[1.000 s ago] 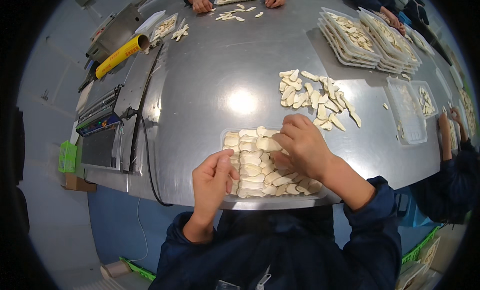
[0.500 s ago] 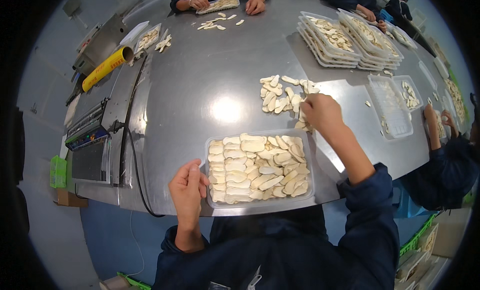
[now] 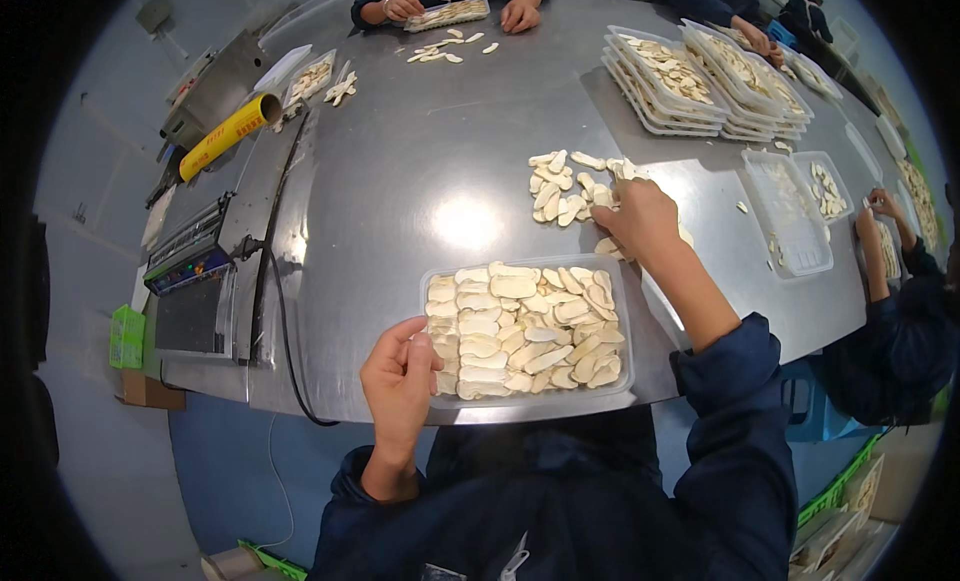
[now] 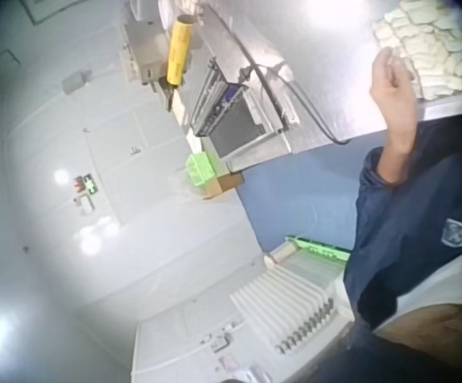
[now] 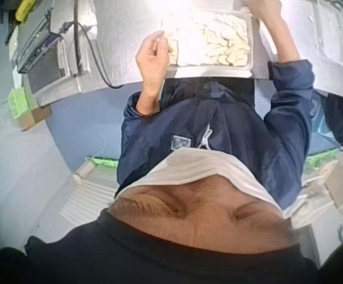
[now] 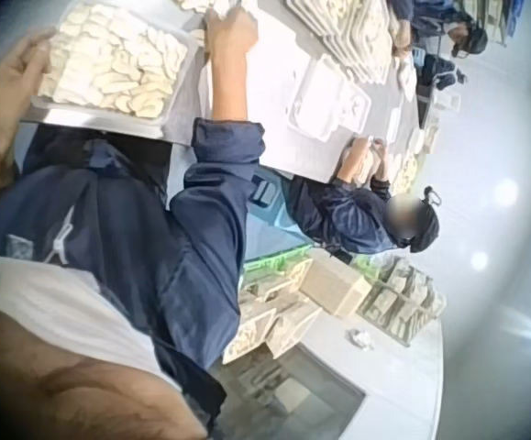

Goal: The person arranges sliced white food items by hand into a clear plastic tray on a stainless steel table. They pick up pieces from a pile and place them neatly in rows within the tray.

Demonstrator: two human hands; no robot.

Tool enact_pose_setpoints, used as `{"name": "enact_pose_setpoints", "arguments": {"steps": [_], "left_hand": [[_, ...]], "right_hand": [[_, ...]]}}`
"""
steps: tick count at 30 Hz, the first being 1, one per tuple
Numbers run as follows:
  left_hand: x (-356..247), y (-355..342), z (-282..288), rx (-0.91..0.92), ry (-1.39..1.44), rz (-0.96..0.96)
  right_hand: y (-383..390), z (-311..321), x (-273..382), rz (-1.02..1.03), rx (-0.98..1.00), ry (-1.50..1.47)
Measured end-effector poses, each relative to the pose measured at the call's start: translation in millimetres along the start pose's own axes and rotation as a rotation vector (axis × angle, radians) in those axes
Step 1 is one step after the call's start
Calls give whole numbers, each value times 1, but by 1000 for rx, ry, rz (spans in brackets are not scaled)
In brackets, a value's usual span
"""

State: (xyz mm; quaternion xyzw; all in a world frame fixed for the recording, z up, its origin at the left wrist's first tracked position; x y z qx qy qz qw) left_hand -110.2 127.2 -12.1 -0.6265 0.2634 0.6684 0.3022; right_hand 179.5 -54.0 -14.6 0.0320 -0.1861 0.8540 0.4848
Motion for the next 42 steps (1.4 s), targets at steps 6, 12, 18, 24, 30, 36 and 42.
{"name": "enact_pose_setpoints", "arguments": {"steps": [6, 12, 18, 24, 30, 36, 42], "left_hand": [[15, -3, 32, -184, -118, -42], [45, -22, 67, -333, -91, -21], [52, -26, 67, -355, -101, -33], [55, -25, 68, -350, -132, -27], [52, -29, 64, -327, -181, -30], [52, -27, 67, -318, -172, -56], [28, -9, 43, -180, -155, -85]], "right_hand": [[-5, -6, -14, -121, 140, -104], [56, 45, 67, 595, -110, -374], [84, 31, 109, 854, 140, -228], [71, 35, 100, 771, 25, -317], [2, 1, 37, 327, 61, -102], [-12, -1, 25, 258, 166, -257], [46, 19, 26, -302, 534, -1150]]}}
Point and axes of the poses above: each hand's wrist, its own y-axis away from the middle knuckle, its own z-axis out of the back of the hand, x = y × z, the point moved 5 cm from there along -y, towards the middle knuckle, and after that the axes turned 1 degree about -z, right-handed, at the moved point
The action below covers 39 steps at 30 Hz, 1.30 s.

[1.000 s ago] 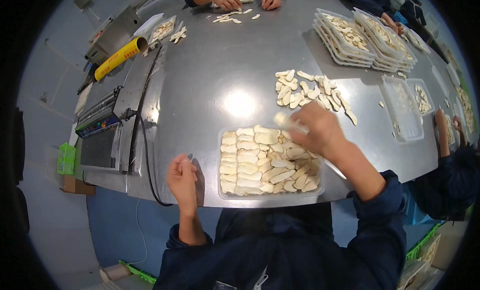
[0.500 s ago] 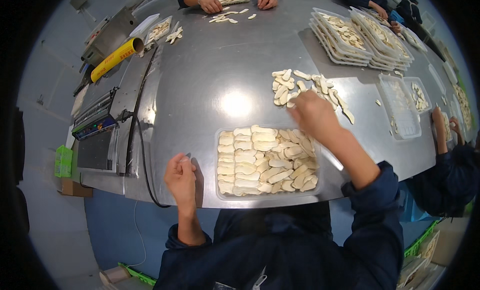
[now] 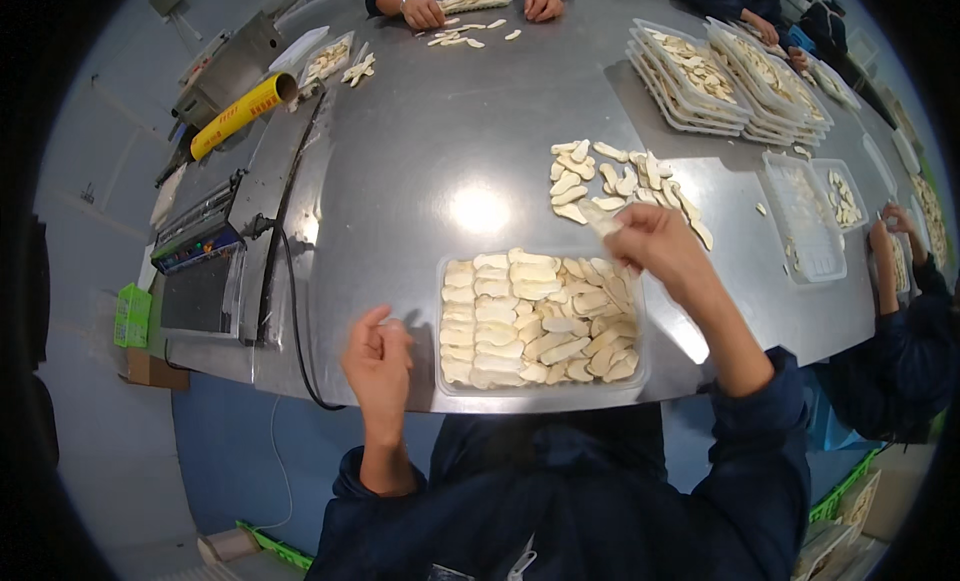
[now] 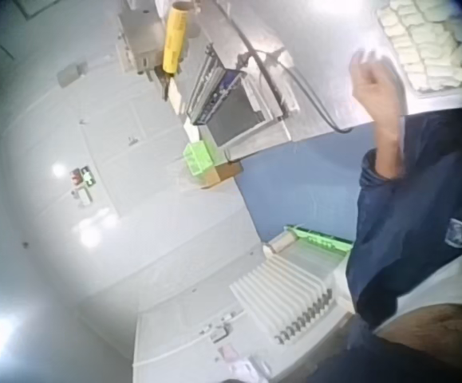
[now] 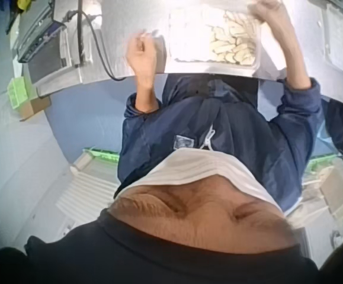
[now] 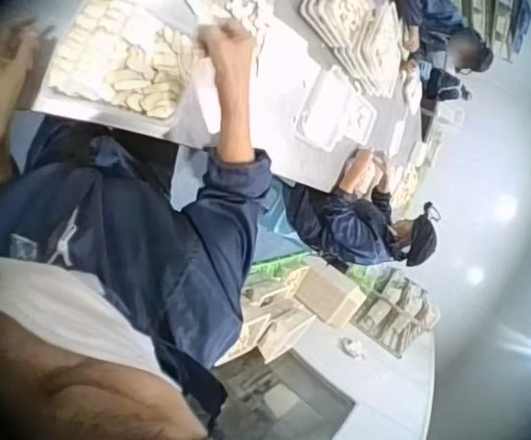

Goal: The person arranges sliced white food items by hand into a clear plastic tray on a stainless steel table. They pick up pieces from a pile and place them neatly in rows within the tray.

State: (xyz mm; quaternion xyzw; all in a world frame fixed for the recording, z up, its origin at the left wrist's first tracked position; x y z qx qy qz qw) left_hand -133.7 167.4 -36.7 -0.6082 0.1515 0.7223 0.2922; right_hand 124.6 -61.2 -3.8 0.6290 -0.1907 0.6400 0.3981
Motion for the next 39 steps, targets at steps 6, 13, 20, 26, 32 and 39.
{"name": "enact_pose_setpoints", "arguments": {"steps": [6, 13, 20, 26, 32, 39], "left_hand": [[-58, 41, -67, 422, 190, -86], [-44, 36, -68, 542, 214, 138], [-38, 23, -72, 613, 113, 183], [-31, 1, -45, 252, 129, 83], [-14, -8, -17, 85, 7, 65], [12, -9, -2, -19, 9, 119]], "right_hand": [[76, -101, -1, -250, 381, -323], [99, -91, 31, 761, 6, 581], [93, -90, 35, 931, 121, 764], [60, -84, 25, 904, -8, 862], [45, -75, 18, 829, -36, 858], [-39, -29, 7, 458, -240, 1073]]}}
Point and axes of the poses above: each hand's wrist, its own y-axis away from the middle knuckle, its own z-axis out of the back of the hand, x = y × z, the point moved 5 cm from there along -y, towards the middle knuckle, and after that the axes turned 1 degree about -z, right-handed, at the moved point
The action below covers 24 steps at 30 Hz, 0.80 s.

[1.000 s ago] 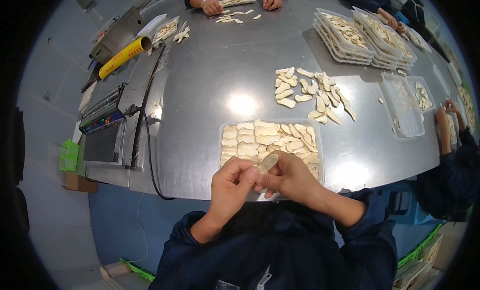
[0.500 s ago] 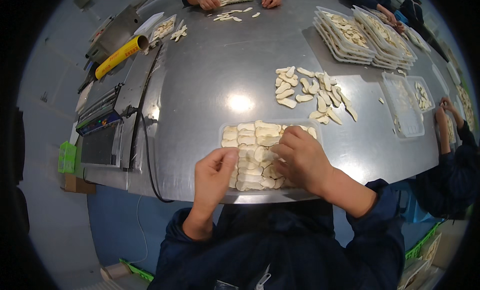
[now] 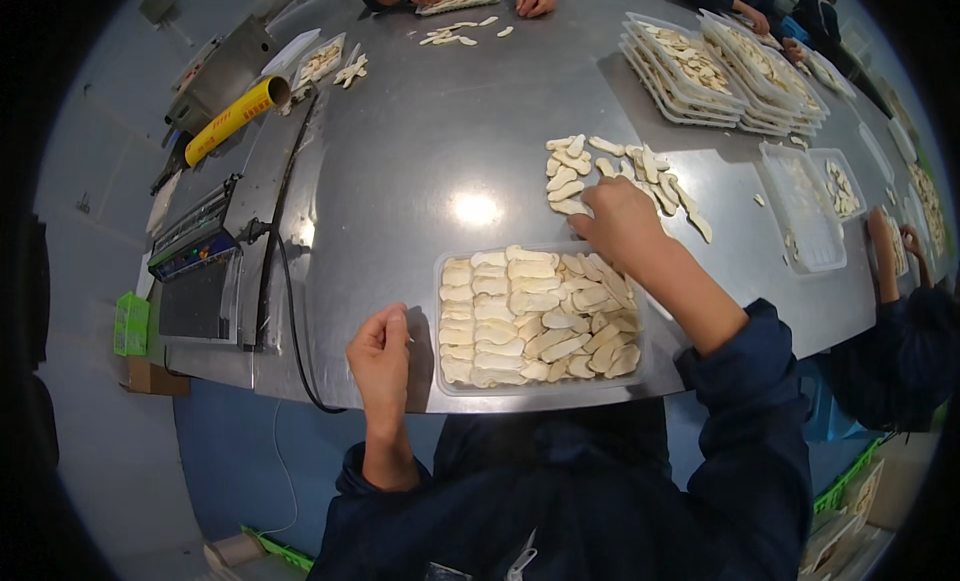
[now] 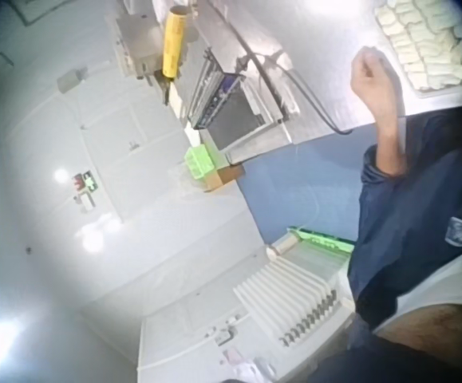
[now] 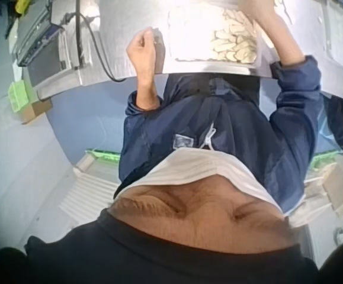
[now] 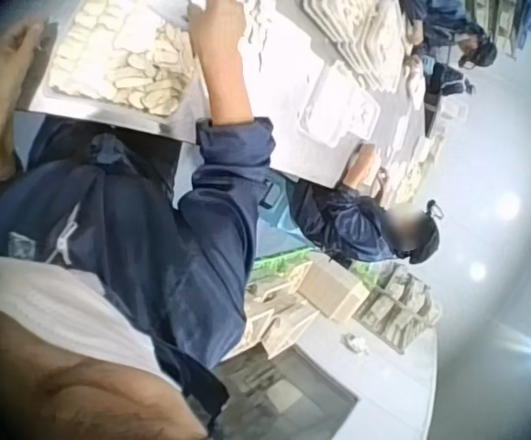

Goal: The person arranges sliced white food items by hand into a clear plastic tray on a stainless steel table. They pick up pieces from a pile and place them neatly in rows within the tray.

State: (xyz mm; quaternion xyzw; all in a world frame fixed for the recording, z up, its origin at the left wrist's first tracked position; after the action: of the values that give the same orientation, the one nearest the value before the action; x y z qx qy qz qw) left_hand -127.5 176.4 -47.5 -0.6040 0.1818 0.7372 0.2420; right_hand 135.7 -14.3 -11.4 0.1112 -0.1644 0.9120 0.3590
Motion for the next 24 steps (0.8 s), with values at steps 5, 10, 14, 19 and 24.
{"name": "enact_pose_setpoints", "arguments": {"steps": [5, 10, 14, 19, 24], "left_hand": [[-10, 9, 2, -39, -29, -116], [4, 5, 9, -118, -44, -135], [18, -1, 6, -141, -70, -144], [17, 0, 6, -137, -19, -177], [17, 0, 6, -157, -50, -190]], "right_hand": [[-19, -11, -23, -127, 192, -44], [32, 28, 13, -32, 93, -298], [79, 34, 72, 371, -21, -258], [84, 19, 81, 400, 15, -195], [69, 26, 61, 261, -52, -199]]}}
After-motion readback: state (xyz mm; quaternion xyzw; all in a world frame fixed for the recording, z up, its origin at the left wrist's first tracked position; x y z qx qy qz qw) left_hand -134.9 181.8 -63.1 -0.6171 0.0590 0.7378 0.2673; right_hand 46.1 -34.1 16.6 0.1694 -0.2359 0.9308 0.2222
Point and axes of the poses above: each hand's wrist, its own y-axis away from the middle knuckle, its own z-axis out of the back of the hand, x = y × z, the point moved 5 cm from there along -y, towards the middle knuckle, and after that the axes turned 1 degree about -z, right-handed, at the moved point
